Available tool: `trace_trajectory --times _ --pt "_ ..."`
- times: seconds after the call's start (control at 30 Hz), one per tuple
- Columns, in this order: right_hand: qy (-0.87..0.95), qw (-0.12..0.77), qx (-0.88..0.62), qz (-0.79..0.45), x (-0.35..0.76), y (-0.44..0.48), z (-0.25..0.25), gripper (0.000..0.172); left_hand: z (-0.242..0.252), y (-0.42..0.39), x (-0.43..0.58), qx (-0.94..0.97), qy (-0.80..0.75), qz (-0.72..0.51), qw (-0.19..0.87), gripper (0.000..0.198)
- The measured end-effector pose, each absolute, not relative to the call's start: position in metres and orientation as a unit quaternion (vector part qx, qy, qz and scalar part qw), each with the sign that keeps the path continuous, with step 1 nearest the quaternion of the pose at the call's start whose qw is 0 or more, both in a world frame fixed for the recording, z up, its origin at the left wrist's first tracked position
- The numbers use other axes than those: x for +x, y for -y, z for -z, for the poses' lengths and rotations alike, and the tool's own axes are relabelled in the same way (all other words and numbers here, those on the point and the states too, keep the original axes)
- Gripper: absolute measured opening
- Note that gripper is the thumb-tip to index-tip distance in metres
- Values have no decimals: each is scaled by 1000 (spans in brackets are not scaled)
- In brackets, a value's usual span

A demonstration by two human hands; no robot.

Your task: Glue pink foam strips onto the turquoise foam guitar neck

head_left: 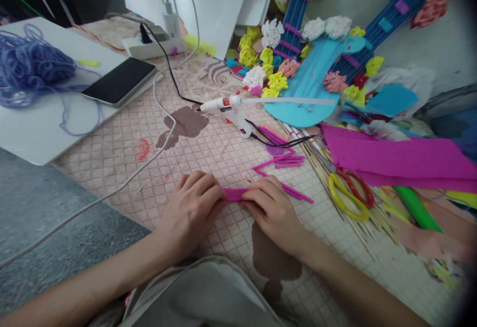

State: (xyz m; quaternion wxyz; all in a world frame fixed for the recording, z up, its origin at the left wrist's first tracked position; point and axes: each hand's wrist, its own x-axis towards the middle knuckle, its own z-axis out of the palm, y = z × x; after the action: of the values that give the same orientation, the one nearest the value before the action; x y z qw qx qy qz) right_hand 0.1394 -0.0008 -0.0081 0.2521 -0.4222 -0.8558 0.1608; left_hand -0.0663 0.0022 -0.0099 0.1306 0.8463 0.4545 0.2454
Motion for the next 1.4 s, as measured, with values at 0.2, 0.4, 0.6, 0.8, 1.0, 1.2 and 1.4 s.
trace_trajectory --times 0.2,0.4,0.6,0.8,1.0,1.2,1.4 --pt "848 250 -440 -160 141 3 8 7 9 -2 -69 846 -460 -235 130 14" --pt "846 246 -448 -150 140 3 7 7 8 -1 -74 844 -466 -227 137 13" --pt "843 260 -444 -156 142 2 9 9 7 1 -81 833 -479 -229 154 12" --pt "832 269 -454 -175 141 1 8 11 5 -1 -82 835 -476 -225 159 11" --pt "801 241 -502 -221 135 -3 -1 18 4 -3 -82 824 -485 -226 185 12" --pt "775 236 -527 -257 132 -6 -6 17 1 -5 -81 817 -496 -221 193 14" --pt "755 248 -544 -270 132 -8 -4 12 -1 -9 -80 815 -499 -215 202 10"
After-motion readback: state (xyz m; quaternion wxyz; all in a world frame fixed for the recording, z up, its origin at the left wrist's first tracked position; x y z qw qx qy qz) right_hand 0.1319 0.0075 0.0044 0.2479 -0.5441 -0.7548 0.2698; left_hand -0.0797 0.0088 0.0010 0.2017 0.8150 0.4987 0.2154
